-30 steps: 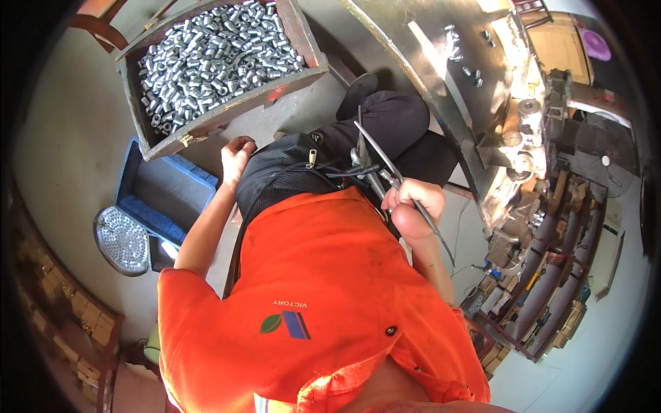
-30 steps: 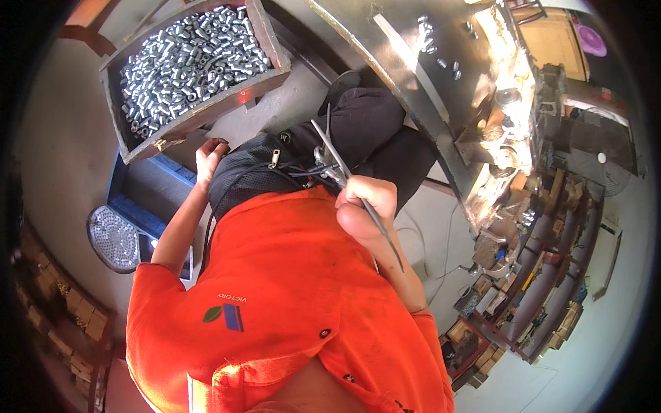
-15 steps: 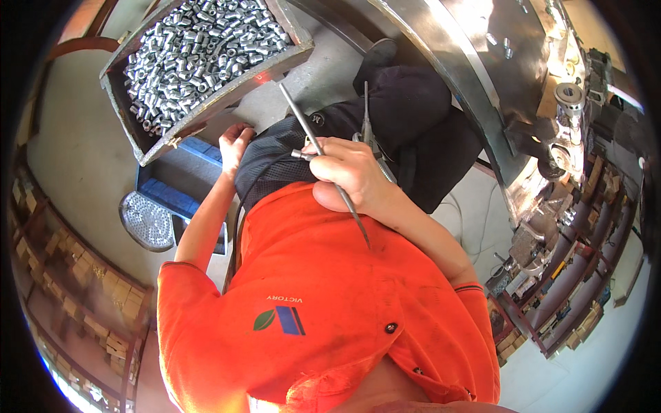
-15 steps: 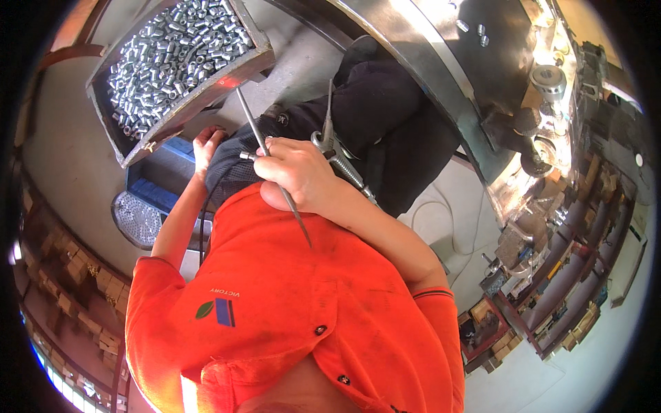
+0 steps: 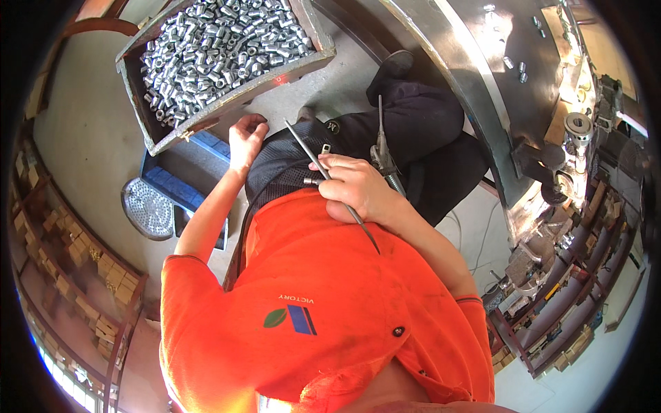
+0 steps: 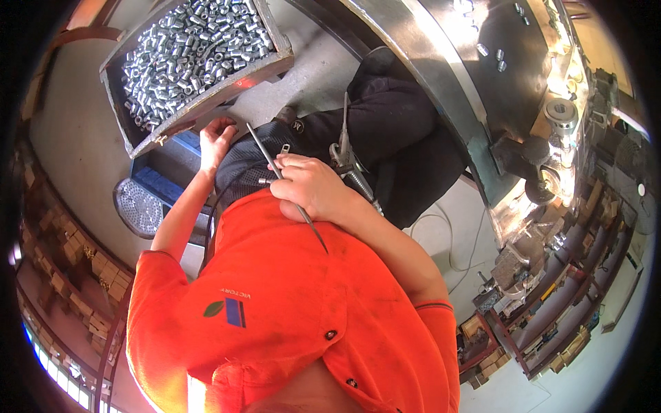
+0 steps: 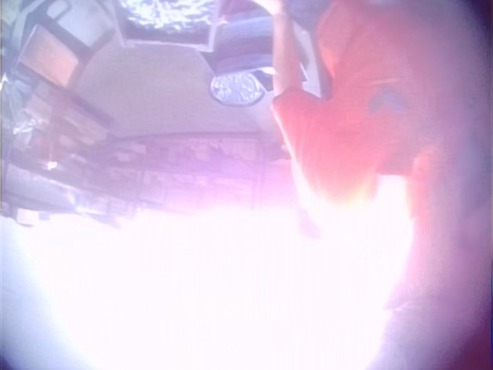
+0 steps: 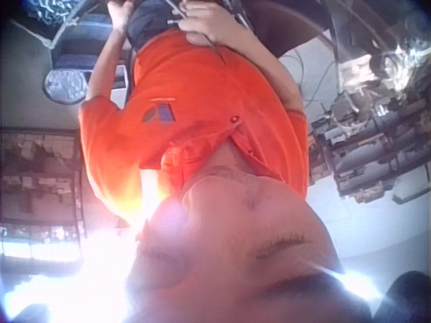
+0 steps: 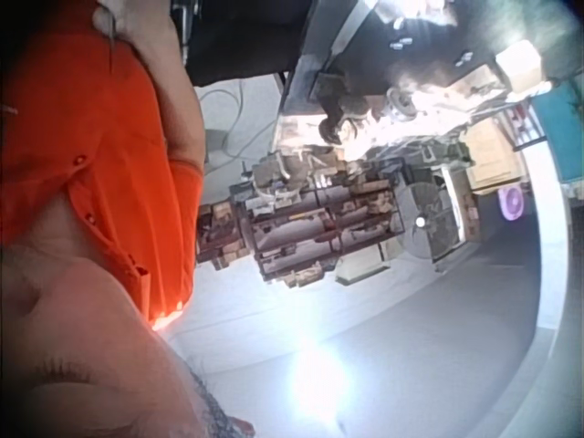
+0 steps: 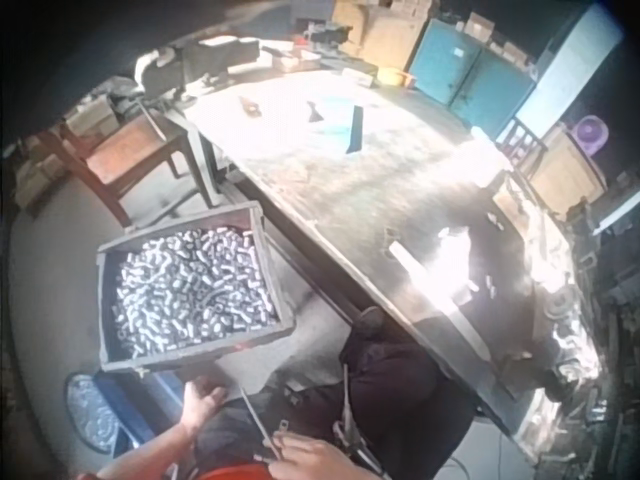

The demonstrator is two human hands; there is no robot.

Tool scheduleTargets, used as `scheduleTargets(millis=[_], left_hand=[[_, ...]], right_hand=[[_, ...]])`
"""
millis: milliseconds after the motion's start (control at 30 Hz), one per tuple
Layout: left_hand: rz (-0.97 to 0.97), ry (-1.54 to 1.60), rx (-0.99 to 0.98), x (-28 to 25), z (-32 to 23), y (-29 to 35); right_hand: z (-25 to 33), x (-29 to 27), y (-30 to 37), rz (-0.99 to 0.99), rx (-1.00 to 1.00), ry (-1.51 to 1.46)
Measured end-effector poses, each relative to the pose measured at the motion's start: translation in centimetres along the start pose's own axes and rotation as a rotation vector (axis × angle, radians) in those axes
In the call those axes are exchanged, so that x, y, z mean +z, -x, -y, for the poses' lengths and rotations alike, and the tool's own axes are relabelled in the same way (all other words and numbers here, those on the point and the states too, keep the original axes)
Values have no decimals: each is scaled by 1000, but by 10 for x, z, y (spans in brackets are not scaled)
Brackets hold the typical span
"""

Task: The person sits at a workbench and repeatedly picks up small metal parts from a bin. They hold each part with a tool and apply a welding torch to it, then place the finished part on the table.

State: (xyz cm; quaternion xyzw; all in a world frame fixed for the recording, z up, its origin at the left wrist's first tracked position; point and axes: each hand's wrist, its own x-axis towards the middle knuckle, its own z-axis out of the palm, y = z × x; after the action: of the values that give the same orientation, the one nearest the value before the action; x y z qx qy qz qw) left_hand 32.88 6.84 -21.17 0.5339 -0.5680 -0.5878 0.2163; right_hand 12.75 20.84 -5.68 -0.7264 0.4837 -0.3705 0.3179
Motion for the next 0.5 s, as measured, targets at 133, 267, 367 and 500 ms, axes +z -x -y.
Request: scheduleTargets(millis=[133, 267, 367, 500], left_hand=[[59, -53, 41, 0, -17, 3], [72, -42, 23, 1, -16, -1], [87, -60, -40, 1, -17, 1], [140, -8, -159, 2, -22, 3]], right_hand=[[2, -3, -1, 47, 22, -22], [-3, 2, 0, -40, -15, -23], [-2, -1, 0, -24, 19, -43], [2, -6, -4, 1, 37, -79]])
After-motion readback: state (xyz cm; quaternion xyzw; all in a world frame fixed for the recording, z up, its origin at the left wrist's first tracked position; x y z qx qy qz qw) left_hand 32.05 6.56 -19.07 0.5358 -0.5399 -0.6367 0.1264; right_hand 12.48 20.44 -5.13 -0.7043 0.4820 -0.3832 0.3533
